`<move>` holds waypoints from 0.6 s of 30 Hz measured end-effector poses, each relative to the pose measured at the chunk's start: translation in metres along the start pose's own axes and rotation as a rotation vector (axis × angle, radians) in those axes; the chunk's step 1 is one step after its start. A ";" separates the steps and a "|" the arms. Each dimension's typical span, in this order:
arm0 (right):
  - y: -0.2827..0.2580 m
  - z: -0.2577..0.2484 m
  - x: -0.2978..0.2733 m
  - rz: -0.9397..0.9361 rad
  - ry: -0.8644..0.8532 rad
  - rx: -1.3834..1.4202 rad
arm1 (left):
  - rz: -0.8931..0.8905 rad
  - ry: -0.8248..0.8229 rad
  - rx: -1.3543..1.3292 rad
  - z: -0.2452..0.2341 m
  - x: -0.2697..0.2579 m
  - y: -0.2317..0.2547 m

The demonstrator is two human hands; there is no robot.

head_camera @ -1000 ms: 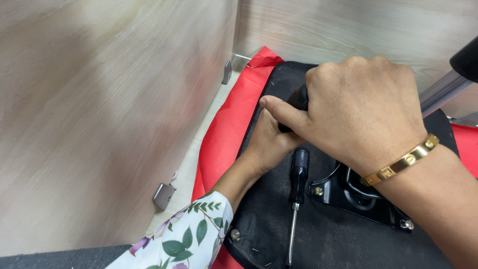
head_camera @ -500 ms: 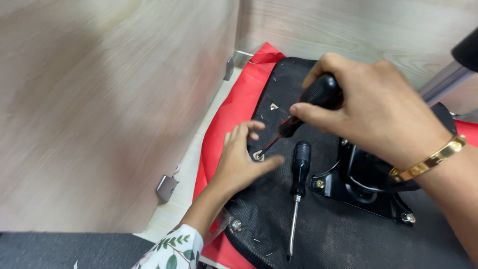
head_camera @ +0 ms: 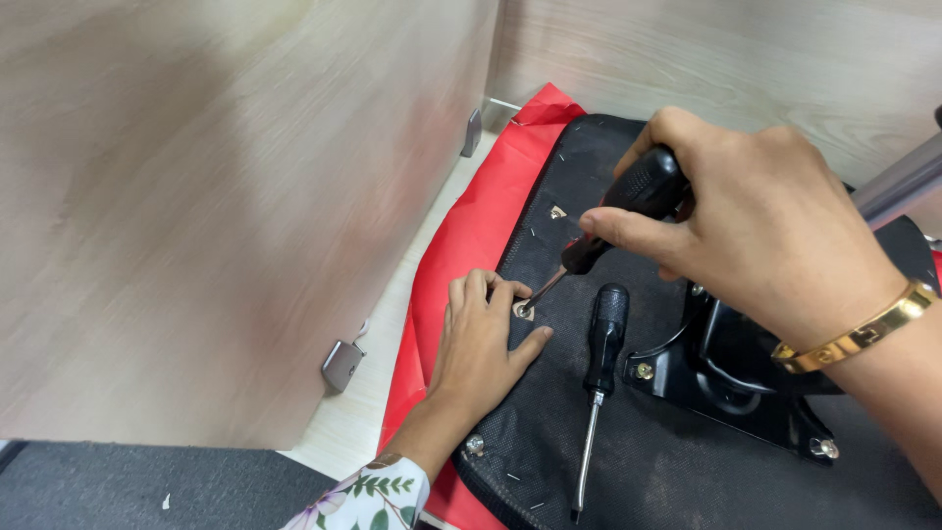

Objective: The person uses a screwdriver to tighten screws on the underside of an office chair base. They then attach a black plastic knob to the central gas lift column and tighten it by hand.

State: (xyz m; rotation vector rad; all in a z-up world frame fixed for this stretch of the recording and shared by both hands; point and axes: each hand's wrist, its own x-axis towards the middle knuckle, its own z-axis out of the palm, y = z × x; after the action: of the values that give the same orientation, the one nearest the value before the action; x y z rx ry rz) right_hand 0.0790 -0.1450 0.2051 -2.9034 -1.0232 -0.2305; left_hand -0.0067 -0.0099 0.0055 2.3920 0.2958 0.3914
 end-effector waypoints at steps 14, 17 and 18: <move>0.000 0.009 0.003 -0.024 0.165 -0.154 | 0.020 0.031 -0.013 -0.002 0.001 0.004; -0.001 0.017 0.001 0.050 0.196 -0.230 | 0.032 0.063 -0.026 0.000 -0.001 0.003; 0.001 0.018 0.002 0.044 0.198 -0.242 | 0.025 0.052 -0.019 0.000 -0.002 0.003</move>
State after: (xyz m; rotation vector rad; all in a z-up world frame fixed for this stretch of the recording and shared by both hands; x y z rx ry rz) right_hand 0.0837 -0.1426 0.1879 -3.0277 -0.9581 -0.6691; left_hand -0.0077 -0.0124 0.0069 2.3712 0.2850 0.4663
